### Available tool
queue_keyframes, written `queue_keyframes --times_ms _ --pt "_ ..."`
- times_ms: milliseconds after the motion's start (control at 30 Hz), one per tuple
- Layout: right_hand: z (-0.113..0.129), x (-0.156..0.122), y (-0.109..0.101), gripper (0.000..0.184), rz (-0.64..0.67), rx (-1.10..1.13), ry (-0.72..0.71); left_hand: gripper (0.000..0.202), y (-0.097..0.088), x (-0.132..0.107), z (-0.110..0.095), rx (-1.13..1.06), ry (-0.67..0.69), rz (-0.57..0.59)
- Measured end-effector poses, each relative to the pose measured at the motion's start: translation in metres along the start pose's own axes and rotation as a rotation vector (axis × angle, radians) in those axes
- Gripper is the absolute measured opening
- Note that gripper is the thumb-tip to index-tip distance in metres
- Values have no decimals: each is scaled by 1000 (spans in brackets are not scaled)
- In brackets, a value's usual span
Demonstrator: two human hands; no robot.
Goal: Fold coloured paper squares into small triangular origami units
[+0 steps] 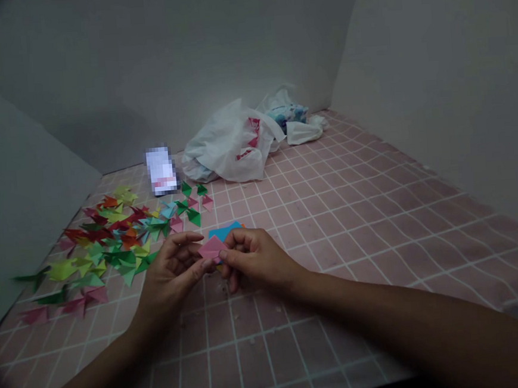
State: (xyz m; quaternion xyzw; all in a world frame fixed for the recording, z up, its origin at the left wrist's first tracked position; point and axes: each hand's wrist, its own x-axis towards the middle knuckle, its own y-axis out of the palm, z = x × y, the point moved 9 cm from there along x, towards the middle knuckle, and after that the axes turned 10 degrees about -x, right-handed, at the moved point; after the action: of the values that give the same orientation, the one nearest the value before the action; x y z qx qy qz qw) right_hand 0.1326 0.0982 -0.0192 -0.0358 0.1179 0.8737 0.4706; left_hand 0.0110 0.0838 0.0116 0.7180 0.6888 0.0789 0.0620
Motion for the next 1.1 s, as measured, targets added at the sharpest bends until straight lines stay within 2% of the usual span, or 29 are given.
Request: queue_keyframes --times_ms 200,433,700,900,1100 --pt "0 -1 3 23 29 6 -6 29 0 -2 -4 38 27 0" --pt "2 -1 0 24 -12 28 -34 23 -4 -3 -5 97 65 -41" --pt "3 1 1 26 5 17 -65 8 -8 -3 -2 216 14 -65" --pt "1 1 0 28 -4 -41 -61 6 -7 -3 -17 343 171 -39" --pt "5 0 2 26 8 -66 -64 10 -10 -2 -9 264 43 -79"
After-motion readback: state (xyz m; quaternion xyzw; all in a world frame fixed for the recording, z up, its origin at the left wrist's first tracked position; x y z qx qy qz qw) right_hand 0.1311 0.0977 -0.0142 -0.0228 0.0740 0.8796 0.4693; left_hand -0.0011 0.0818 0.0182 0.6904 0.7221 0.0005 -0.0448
